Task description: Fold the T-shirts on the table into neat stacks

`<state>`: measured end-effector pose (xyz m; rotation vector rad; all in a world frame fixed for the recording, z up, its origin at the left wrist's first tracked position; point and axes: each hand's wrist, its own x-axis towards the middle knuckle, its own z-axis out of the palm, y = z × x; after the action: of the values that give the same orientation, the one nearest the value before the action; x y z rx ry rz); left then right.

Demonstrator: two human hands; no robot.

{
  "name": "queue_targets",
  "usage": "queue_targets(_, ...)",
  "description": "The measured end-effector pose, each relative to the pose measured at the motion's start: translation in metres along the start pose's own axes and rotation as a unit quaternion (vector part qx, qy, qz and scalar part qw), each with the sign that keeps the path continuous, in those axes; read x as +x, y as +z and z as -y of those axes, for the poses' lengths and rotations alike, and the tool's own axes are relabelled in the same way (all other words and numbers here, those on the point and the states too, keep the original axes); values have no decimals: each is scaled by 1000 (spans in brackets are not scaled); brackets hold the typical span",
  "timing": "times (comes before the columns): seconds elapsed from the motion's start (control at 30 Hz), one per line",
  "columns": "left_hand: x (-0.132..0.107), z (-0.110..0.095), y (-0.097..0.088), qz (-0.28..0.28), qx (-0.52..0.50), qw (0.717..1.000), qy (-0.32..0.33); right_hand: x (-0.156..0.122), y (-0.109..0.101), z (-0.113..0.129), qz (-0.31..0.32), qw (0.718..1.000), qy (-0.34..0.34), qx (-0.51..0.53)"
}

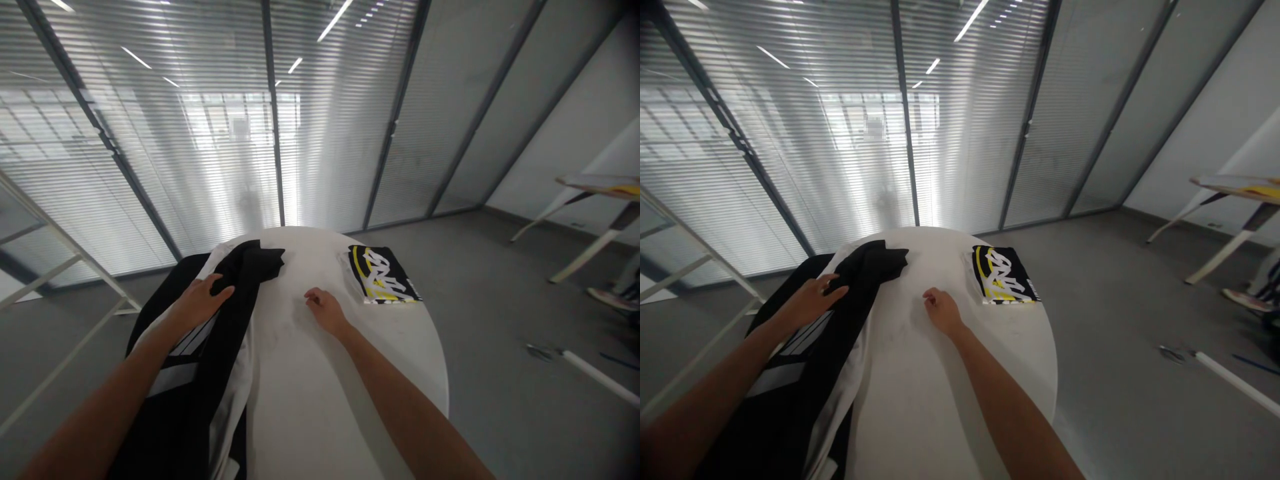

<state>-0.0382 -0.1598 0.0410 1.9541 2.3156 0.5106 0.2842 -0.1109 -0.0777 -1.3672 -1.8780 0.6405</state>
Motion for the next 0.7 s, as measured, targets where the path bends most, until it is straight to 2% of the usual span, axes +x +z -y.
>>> queue_targets(0.13, 55, -37, 44, 14, 45, 999, -10, -2, 0, 3, -6, 999, -26, -39)
queue_targets(0.23, 78, -42, 65, 29, 66, 996, -44, -3, -2, 6, -2, 999, -30, -43)
queue_targets(0.33, 91, -32, 71, 68, 53, 995, -40, -2, -3, 7, 2, 998, -27, -51)
queue_targets(0.43, 99, -19, 59, 66, 37, 996, -49, -2, -4, 8, 8, 998, -18, -58)
queue_targets(0.5, 101, -11, 42, 11, 8, 997, -72, -2, -4, 9, 9, 998, -20, -58)
queue_targets(0.6, 97, -3, 10, -149, -40, 984, -94, -2, -3, 8, 10, 998, -23, -57)
queue_targets(0.7, 85, 6, -14, -296, -49, 952, -54, -2, -2, 7, 9, 998, -26, -52)
